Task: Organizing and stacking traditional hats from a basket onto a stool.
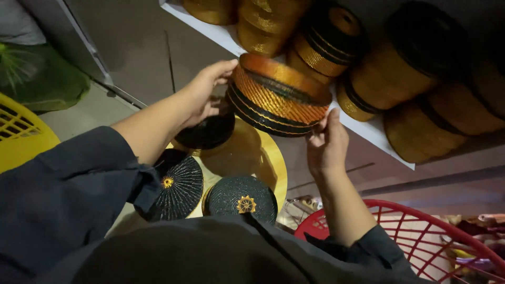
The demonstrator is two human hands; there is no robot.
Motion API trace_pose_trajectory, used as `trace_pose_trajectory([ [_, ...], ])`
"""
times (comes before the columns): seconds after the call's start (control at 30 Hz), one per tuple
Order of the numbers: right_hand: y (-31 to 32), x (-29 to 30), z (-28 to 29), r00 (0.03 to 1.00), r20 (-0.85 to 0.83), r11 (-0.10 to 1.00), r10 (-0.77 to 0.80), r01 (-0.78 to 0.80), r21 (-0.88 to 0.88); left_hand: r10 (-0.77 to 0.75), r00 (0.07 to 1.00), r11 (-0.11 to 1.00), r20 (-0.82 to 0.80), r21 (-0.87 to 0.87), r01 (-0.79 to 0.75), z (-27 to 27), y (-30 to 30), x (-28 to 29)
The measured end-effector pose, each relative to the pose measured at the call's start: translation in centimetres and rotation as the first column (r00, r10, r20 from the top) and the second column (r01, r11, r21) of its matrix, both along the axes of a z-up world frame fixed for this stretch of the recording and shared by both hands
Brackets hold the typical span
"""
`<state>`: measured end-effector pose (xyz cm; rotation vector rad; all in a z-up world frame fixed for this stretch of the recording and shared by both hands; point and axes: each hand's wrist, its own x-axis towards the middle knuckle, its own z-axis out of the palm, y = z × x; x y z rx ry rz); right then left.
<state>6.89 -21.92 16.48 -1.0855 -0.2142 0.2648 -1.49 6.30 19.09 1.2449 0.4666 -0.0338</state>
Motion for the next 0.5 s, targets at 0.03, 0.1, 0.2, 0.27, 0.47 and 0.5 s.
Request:
trace_pose_trajectory([
  [0.03, -0.3, 1.0, -0.4, 1.0, 0.003, 1.0, 0.007, -0.007, 0.0, 0.007, 1.0, 1.0, 0.003, 0.0, -0.007, 1.0, 0.0, -0.4],
  [0.1, -0.8, 2.9, -1.3, 0.984, 0.044, 0.965, 0.175, -0.18, 0.193, 0.012, 0.975, 0.98, 0.22, -0.195, 0.032, 2.8, -0.1, -1.3],
  [0.2, -2.0, 5.2, -3.2, 0.934, 0.187, 0.908, 0.304, -0.343, 0.239, -0.033, 0.985, 0.984, 0.169, -0.167, 0.062, 3.2, 0.6, -1.2],
  [0.27, 0.2, 1.2, 2.2, 0.947, 0.144, 0.941, 0.287, -0.307, 0.145, 0.019, 0.96, 0.982, 0.279, -0.187, 0.035, 2.3, 1.4, -1.1],
  [0.47, 1.2, -0.9, 6.6, 0.888, -0.055, 0.881, 0.456, -0.459, -0.117, 0.089, 0.844, 0.995, 0.53, -0.09, -0.049, 4.8, 1.8, -1.9],
  [0.5, 1.0, -0.9, 6.6, 0.86, -0.046, 0.852, 0.508, -0.509, -0.123, 0.079, 0.852, 0.997, 0.517, -0.064, -0.053, 5.6, 1.5, -2.3],
])
